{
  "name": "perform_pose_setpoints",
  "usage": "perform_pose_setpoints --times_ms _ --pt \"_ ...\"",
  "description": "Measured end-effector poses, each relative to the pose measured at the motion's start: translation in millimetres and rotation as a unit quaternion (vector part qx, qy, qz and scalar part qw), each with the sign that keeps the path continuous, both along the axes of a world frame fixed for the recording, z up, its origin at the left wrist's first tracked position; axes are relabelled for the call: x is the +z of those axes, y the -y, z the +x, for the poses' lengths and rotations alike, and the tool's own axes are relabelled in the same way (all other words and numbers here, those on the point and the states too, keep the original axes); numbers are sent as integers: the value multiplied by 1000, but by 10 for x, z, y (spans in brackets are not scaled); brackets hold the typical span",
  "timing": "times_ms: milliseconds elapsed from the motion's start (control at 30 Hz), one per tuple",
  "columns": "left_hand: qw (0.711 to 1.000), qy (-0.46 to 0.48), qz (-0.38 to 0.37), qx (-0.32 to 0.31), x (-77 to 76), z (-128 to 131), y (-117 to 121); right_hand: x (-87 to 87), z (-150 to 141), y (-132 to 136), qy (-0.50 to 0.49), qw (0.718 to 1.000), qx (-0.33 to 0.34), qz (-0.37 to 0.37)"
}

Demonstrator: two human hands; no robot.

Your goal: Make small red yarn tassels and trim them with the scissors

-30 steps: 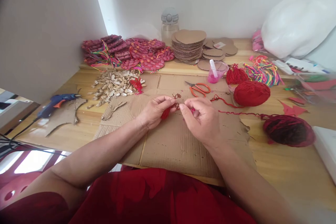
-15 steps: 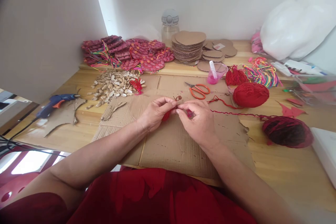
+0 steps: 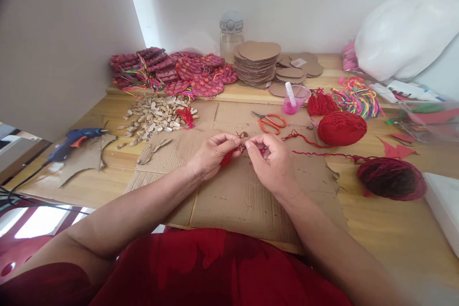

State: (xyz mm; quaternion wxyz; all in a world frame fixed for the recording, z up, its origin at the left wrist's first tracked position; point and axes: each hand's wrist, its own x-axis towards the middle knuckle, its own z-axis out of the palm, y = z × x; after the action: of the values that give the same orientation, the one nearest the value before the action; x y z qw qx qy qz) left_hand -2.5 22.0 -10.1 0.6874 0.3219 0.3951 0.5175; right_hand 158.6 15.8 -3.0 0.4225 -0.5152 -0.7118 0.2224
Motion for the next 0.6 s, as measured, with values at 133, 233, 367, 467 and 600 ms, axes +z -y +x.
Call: perform_pose_setpoints --times_ms 133,233,367,467,600 --pt "1000 -2 6 18 -2 -13 -21 26 5 11 57 994 -7 89" --pt "999 10 15 35 6 -12 -30 38 -11 21 100 984 5 150" --pt "999 13 22 27 12 1 -20 21 -27 15 87 989 22 116" --pt "1000 15 16 17 1 12 -10 -5 -30 3 40 996 13 76" --pt "999 26 8 16 -18 15 -15 -35 -50 6 -2 997 -11 78"
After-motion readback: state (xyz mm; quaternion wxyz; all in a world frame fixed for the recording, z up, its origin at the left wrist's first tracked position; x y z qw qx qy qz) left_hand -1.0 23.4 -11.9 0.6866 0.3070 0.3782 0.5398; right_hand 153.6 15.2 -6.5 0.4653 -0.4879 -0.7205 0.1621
